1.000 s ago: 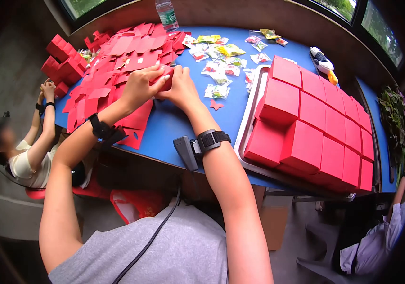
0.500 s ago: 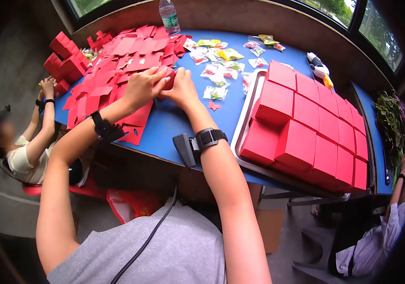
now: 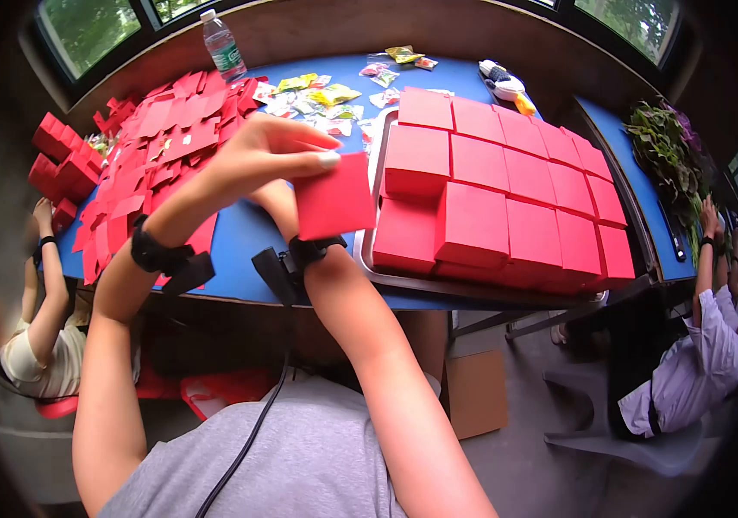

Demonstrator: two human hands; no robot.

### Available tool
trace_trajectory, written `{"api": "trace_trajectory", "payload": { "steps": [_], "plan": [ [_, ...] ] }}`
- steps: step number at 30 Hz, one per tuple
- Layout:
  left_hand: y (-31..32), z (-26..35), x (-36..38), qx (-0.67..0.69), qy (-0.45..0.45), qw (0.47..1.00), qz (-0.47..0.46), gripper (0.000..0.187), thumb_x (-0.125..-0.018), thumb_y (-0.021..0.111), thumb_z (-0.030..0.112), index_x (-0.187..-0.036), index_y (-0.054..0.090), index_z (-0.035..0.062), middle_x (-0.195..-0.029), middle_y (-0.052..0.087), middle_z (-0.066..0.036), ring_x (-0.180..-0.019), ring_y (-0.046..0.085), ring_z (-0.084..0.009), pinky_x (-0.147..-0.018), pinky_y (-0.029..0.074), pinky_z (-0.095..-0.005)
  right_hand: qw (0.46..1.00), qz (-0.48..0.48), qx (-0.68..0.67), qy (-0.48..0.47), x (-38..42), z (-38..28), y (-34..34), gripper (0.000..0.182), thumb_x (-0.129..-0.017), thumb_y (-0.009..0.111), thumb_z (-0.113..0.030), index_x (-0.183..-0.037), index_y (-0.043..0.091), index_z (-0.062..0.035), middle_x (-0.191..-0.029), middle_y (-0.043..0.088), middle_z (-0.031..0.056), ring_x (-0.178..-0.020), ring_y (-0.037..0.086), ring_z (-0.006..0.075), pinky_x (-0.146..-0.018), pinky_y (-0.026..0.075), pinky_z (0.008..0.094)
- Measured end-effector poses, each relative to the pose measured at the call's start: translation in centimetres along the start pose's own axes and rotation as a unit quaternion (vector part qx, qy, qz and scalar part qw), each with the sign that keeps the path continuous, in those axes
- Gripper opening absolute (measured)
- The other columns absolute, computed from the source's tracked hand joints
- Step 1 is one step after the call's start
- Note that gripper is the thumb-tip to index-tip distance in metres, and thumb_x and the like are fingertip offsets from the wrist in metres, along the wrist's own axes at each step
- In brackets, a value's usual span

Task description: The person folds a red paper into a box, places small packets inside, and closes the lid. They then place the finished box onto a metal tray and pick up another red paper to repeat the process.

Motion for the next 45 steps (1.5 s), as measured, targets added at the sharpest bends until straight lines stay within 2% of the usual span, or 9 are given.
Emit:
{"api": "trace_trajectory", "payload": {
  "steps": [3, 11, 19, 23, 25, 27, 30, 37, 45],
  "plan": [
    [3.2, -0.7, -1.6, 0.004, -0.053, 0.998, -0.03, 0.051, -0.074, 0.073, 0.038, -0.101, 0.061, -0.004, -0.088, 0.065, -0.015, -0.08, 0.062, -0.0146, -0.063, 0.052, -0.0277, 0.996, -0.063, -0.013, 0.063, -0.5, 0.5, 1.1, 0.043, -0.077, 0.067, -0.032, -0.109, 0.052, -0.0068, -0.109, 0.051, 0.0194, -0.098, 0.053, 0.0342, -0.086, 0.042, 0.0412],
    [3.6, -2.4, 0.7, 0.088, 0.05, 0.994, 0.036, 0.035, -0.086, 0.063, 0.02, -0.112, 0.047, 0.0015, -0.105, 0.056, -0.008, -0.106, 0.052, -0.014, -0.086, 0.045, -0.0277, 0.992, -0.061, -0.041, 0.098, -0.2, -0.4, 1.5, 0.041, -0.076, 0.068, -0.025, -0.108, 0.05, -0.0071, -0.109, 0.046, 0.0207, -0.097, 0.052, 0.037, -0.084, 0.044, 0.0418],
    [5.8, -1.7, 0.0, 0.018, 0.088, 0.996, 0.004, 0.02, -0.088, 0.058, 0.011, -0.104, 0.056, -0.0024, -0.101, 0.059, -0.007, -0.096, 0.056, -0.012, -0.087, 0.045, -0.0264, 0.992, -0.063, -0.089, 0.07, -0.3, -0.3, 0.8, 0.034, -0.074, 0.068, -0.023, -0.099, 0.054, -0.0051, -0.105, 0.048, 0.0199, -0.092, 0.053, 0.036, -0.082, 0.045, 0.0397],
    [6.4, -2.2, 0.5, -0.041, 0.078, 0.996, -0.008, 0.034, -0.091, 0.055, 0.02, -0.115, 0.052, -0.0036, -0.107, 0.056, -0.01, -0.103, 0.053, -0.0167, -0.09, 0.043, -0.0316, 0.992, -0.056, -0.089, 0.067, -0.2, -0.6, 0.4, 0.034, -0.073, 0.069, -0.024, -0.098, 0.057, -0.0053, -0.104, 0.048, 0.02, -0.093, 0.054, 0.035, -0.083, 0.045, 0.0392],
    [7.1, -0.6, 1.9, -0.04, 0.063, 0.997, 0.026, 0.057, -0.083, 0.064, 0.03, -0.126, 0.042, -0.0012, -0.114, 0.05, -0.014, -0.107, 0.05, -0.0208, -0.09, 0.043, -0.0353, 0.993, -0.054, -0.084, 0.065, -0.2, -0.4, 0.7, 0.034, -0.073, 0.069, -0.024, -0.099, 0.057, -0.0056, -0.104, 0.048, 0.0198, -0.094, 0.054, 0.0347, -0.083, 0.045, 0.0391],
    [7.4, 1.2, 3.0, -0.224, 0.168, 0.958, 0.067, 0.083, -0.071, 0.075, 0.032, -0.133, 0.03, 0.0012, -0.117, 0.046, -0.015, -0.108, 0.049, -0.0247, -0.089, 0.043, -0.0376, 0.993, -0.054, -0.083, 0.061, -0.3, -0.4, 0.9, 0.035, -0.072, 0.069, -0.024, -0.099, 0.057, -0.0059, -0.104, 0.048, 0.0196, -0.094, 0.054, 0.0344, -0.083, 0.045, 0.0391],
    [8.1, 0.8, 2.9, -0.199, 0.153, 0.967, 0.052, 0.092, -0.063, 0.079, 0.029, -0.134, 0.028, 0.0018, -0.116, 0.046, -0.015, -0.108, 0.048, -0.0265, -0.09, 0.042, -0.0387, 0.991, -0.065, -0.09, 0.07, -0.3, -0.6, 0.9, 0.034, -0.072, 0.069, -0.025, -0.099, 0.057, -0.006, -0.105, 0.048, 0.0193, -0.095, 0.054, 0.0344, -0.084, 0.045, 0.0392],
    [8.9, 1.7, 2.6, -0.205, 0.265, 0.942, 0.008, 0.085, -0.063, 0.078, 0.021, -0.132, 0.031, 0.0039, -0.118, 0.045, -0.015, -0.11, 0.047, -0.0276, -0.089, 0.043, -0.0397, 0.992, -0.057, -0.087, 0.072, -0.3, -0.4, 0.9, 0.034, -0.072, 0.068, -0.025, -0.099, 0.058, -0.006, -0.105, 0.048, 0.0195, -0.095, 0.054, 0.0343, -0.084, 0.045, 0.0394],
    [7.3, 1.0, 3.5, -0.24, 0.178, 0.951, 0.076, 0.088, -0.066, 0.078, 0.031, -0.132, 0.027, 0.0016, -0.108, 0.048, -0.021, -0.099, 0.052, -0.0316, -0.083, 0.045, -0.0394, 0.993, -0.063, -0.073, 0.07, -0.4, -0.3, 1.0, 0.032, -0.073, 0.068, -0.023, -0.098, 0.058, -0.0059, -0.106, 0.047, 0.0197, -0.096, 0.054, 0.0348, -0.084, 0.045, 0.0395]
  ]
}}
Point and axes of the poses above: each hand's wrist, its own x-axis away from the middle knuckle, its own y-axis out of the palm, z = x × y, the point moved 5 cm from there along -x, towards the middle knuckle
